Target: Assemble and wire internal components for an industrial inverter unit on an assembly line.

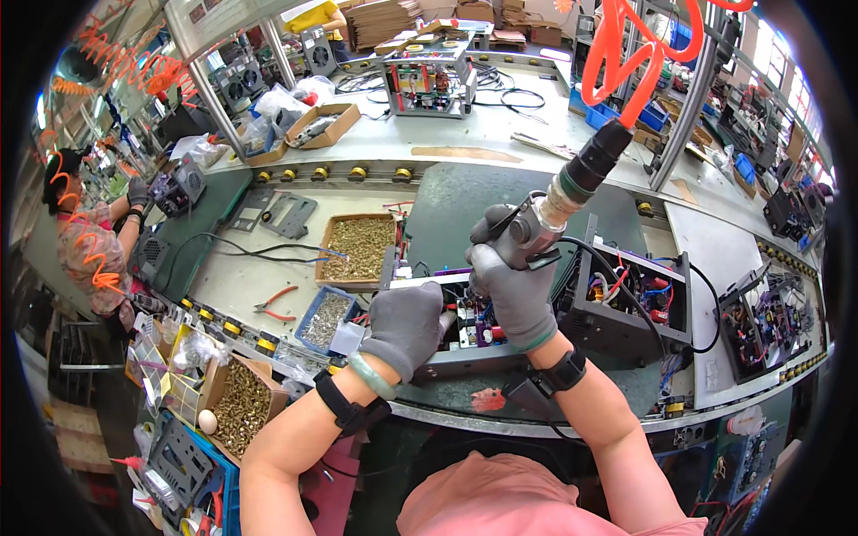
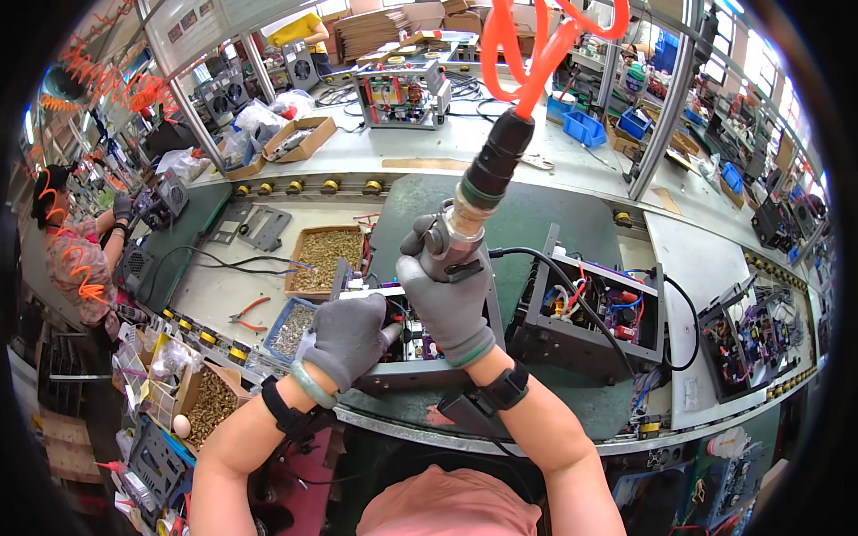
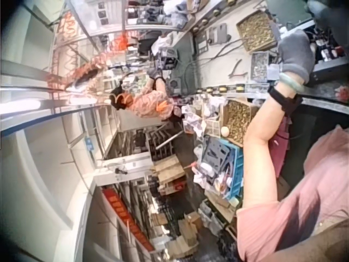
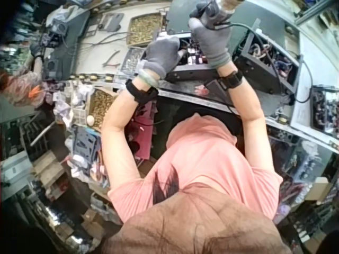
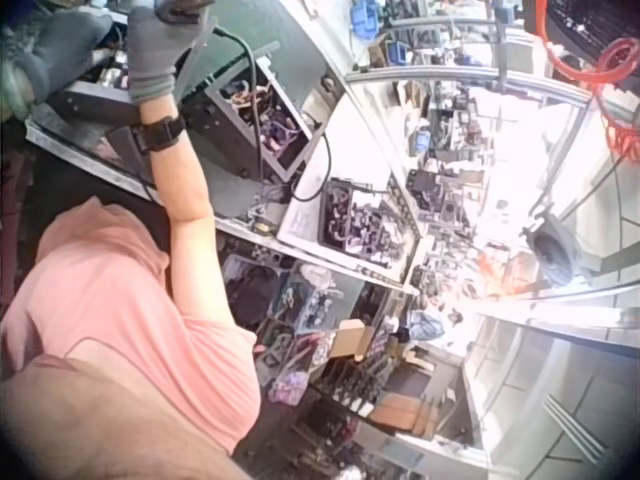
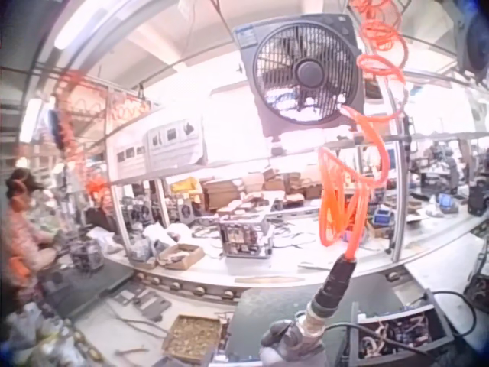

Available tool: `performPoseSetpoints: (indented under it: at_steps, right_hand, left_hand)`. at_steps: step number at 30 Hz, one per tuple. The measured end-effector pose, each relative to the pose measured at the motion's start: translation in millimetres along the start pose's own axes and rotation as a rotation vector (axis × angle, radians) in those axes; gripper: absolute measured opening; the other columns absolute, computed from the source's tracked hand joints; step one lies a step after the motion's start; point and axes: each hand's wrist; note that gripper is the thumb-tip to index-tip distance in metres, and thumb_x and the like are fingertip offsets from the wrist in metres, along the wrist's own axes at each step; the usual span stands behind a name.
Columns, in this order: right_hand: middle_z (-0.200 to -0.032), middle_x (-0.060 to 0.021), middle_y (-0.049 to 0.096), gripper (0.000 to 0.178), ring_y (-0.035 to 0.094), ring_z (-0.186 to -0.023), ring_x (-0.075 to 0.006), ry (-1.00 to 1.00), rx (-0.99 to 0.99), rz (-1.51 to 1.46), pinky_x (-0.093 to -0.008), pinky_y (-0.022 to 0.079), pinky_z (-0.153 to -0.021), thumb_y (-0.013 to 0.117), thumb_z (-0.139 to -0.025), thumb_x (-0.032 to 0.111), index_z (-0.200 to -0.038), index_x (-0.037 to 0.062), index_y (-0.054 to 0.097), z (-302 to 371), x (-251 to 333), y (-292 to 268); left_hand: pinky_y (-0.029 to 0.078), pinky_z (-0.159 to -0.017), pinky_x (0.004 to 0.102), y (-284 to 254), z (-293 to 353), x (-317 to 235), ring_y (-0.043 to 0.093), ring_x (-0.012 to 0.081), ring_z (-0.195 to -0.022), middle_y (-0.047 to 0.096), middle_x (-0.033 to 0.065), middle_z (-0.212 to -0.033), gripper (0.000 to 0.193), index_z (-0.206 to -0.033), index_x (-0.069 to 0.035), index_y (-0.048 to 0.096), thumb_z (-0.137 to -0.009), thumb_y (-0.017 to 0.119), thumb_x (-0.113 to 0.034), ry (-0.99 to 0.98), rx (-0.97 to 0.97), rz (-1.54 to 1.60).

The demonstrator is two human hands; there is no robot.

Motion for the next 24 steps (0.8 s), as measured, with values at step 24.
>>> performPoseSetpoints:
  at_steps: [24]
  right_hand:
    - [-0.091, 0.0002, 0.063, 0.024, 0.057, -0.082, -0.0061, -0.211, 0.241, 0.036, -0.0256, 0.049, -0.074, 0.070, -0.077, -0.001, -0.099, 0.0030, 0.062, -12.4, 28.9, 27.0]
  left_hand:
    - [0.044, -0.060, 0.0175, -55.3, 99.4, 43.3, 0.057, 0.0055, -0.078, 0.063, 0.0031, -0.104, 0.037, -0.128, -0.003, 0.059, -0.093, 0.049, -0.008, -0.521, -0.174, 1.976]
Point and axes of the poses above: each hand's wrist, its own z-axis away from the middle knuckle, its own y-axis out of the palm, x = y × z
